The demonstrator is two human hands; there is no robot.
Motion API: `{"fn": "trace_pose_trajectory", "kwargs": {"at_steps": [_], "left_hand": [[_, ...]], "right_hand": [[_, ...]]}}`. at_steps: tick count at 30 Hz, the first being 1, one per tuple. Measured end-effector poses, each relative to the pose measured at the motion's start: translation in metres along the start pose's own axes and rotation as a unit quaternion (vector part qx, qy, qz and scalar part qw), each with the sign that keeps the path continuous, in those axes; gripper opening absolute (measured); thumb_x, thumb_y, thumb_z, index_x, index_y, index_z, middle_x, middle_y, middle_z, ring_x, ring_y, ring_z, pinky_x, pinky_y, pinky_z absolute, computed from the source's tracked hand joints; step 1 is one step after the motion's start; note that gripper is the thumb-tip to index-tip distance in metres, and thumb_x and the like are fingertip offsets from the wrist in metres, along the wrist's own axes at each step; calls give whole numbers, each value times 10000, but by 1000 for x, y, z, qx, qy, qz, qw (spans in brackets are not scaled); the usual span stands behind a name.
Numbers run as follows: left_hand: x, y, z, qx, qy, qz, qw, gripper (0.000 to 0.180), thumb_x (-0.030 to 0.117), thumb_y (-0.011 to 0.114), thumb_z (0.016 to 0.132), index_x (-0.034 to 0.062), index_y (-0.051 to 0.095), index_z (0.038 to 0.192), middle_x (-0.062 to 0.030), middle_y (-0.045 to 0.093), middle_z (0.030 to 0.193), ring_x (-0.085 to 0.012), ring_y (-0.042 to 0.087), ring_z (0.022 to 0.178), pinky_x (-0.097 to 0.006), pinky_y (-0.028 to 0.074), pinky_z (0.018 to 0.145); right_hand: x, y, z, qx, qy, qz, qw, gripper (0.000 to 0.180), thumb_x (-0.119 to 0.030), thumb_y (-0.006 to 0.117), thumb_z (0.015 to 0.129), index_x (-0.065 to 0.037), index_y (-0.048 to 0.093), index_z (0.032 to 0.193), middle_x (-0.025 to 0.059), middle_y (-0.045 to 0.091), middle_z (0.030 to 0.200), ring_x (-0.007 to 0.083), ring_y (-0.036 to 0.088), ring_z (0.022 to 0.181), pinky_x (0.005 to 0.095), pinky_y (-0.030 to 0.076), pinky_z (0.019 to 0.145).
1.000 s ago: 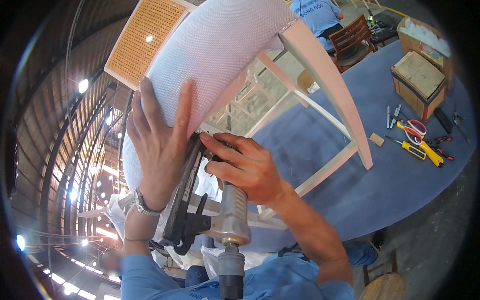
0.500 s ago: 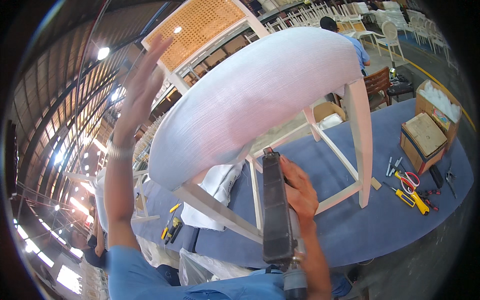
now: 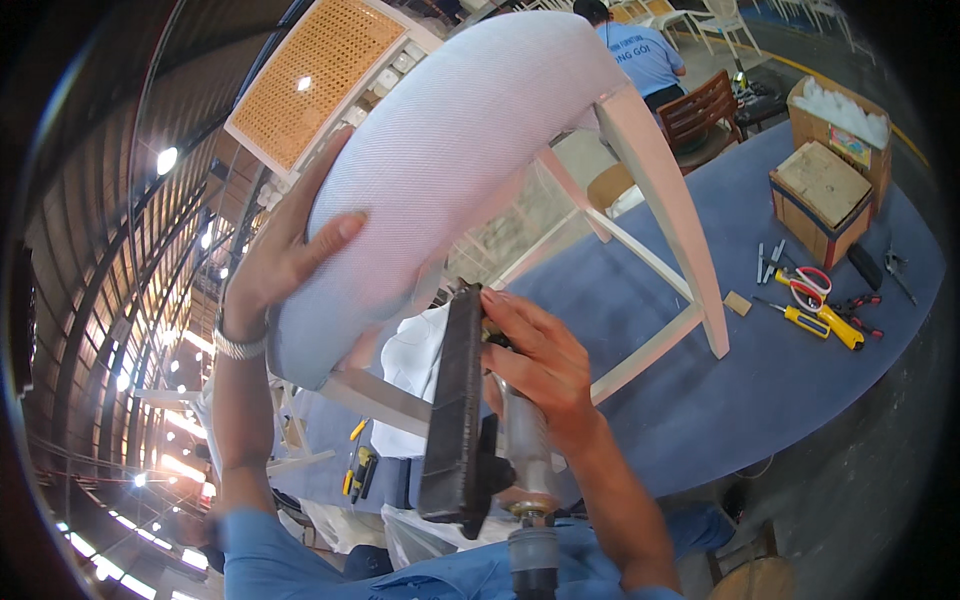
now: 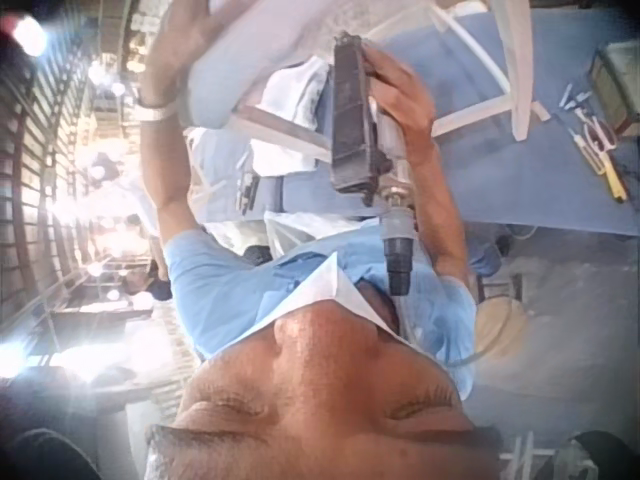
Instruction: The person staples white fabric onto a wooden chair frame using a pneumatic staple gun, trims excess fabric with a utility knife, and smooths the surface. The person repeatedly repositions the chair and uses tools to secure the fabric around the seat edges.
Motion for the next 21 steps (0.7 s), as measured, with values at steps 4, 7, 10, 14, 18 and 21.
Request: {"fn": "trace_pose_trajectory", "kwargs": {"at_steps": [4,7,10,14,18,21], "left_hand": [[33,10,-14,55,49,169,983,1104,576,810,779,12,306,1583,-314,394,1554,-460,451,1415,-514,405,1143],[52,23,-23,82,45,265,960,1194,501,883,703,-7,264,1588,-329,384,1549,-495,439,1407,-547,425,1114],[59,36,-33,101,41,358,928,1242,397,925,650,6,229,1602,-316,368,1552,-514,471,1354,-548,442,1087],[59,47,-38,132,12,363,922,1251,361,944,608,82,259,1617,-297,357,1551,-473,452,1342,-532,389,1075],[63,54,-38,134,-28,370,919,1245,297,950,596,124,271,1624,-284,343,1557,-462,419,1363,-535,349,1087],[63,58,-39,145,-23,374,916,1231,282,941,610,136,264,1628,-280,330,1561,-460,404,1371,-538,337,1089]], "right_hand": [[9,8,-3,17,-10,8,1000,251,-81,784,772,-58,707,1010,220,674,1318,386,688,1141,415,572,897],[12,13,-2,15,5,16,1000,289,-67,788,749,-74,708,1027,205,666,1342,378,691,1129,405,567,882],[15,22,-4,28,-3,30,999,329,-55,780,715,-84,704,1034,184,657,1366,377,690,1125,407,563,883],[13,32,-6,12,8,22,1000,356,-96,772,677,-107,702,1026,148,652,1385,363,673,1152,413,562,877],[14,36,-5,-12,7,3,1000,353,-143,767,667,-131,700,1013,121,652,1390,347,661,1164,414,559,867],[13,34,-1,-36,4,-13,999,342,-155,765,673,-141,697,1008,109,658,1382,332,664,1150,405,558,842]]}}
Point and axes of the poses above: each hand's wrist, its own z-axis towards the middle knuckle, its own y-axis out of the palm, x = y × z, the point moved 4 cm from there along z, towards the middle knuckle
